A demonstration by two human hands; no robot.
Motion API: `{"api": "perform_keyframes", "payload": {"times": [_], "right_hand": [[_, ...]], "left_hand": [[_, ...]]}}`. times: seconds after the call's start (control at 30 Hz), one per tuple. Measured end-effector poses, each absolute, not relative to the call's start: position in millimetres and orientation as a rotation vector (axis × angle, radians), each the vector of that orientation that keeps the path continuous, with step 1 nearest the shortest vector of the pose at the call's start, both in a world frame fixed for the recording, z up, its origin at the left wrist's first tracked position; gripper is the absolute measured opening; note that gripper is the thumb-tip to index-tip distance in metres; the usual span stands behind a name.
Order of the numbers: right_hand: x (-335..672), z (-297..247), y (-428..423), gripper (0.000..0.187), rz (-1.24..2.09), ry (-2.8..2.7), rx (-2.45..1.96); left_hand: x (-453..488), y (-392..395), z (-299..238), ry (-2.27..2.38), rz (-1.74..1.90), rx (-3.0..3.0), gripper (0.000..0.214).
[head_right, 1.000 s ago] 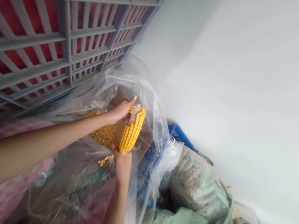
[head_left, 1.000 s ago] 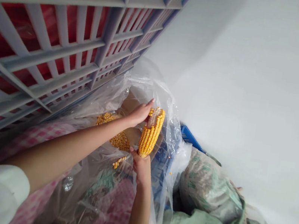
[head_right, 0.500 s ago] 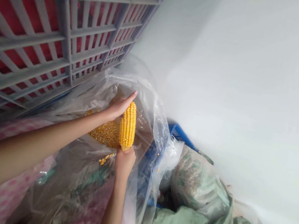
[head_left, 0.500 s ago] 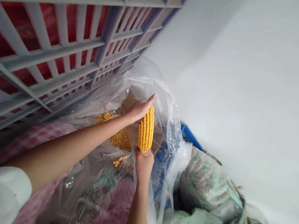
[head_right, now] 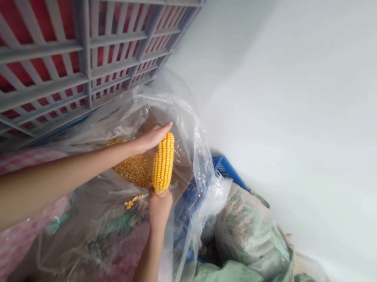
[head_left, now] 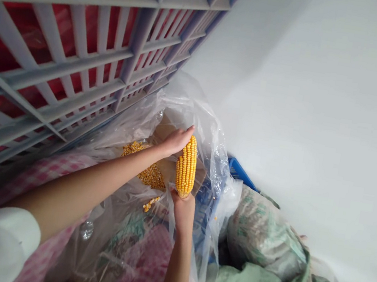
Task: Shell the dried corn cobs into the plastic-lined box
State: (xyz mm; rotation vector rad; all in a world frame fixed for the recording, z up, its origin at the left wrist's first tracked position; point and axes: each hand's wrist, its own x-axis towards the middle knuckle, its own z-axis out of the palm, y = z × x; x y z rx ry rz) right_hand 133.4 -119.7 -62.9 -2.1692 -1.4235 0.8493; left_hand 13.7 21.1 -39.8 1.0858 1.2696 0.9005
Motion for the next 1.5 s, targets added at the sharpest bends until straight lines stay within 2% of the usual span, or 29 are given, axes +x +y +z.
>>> {"api": "perform_keyframes", "payload": {"times": [0.1,0.27,0.53,0.77,1.03,1.2,1.33,1.5], "right_hand": [[134,-60,-118,0.025,0.695,-1.452,-2.273],[126,-55,-117,0.027,0.376,-1.473,-2.537],[140,-59,-121,0.023,0.687,-1.463,-2.247],[158,-65,-124,0.022,0.882,-1.532,-2.069],[159,-62,-130,0.015,1.054,-1.324,-2.008],[155,-58,-136,0.012,1.235,-1.148,-2.041],[143,-55,-137,0.024,1.530,-0.878,-1.915],[140,-55,-126,0.024,1.392,-0.884,-1.929]], "left_hand": [[13,22,-41,1.186,0.902,0.959,0.048],[8,29,-48,1.471,0.904,1.128,0.058],[10,32,-52,1.559,0.876,1.281,0.060],[13,26,-47,1.316,1.030,1.389,0.065],[14,23,-50,1.174,1.082,1.492,0.067],[13,18,-45,1.054,1.070,1.538,0.063],[14,9,-36,0.929,1.019,1.470,0.058],[18,15,-38,0.873,1.071,1.384,0.044]]}}
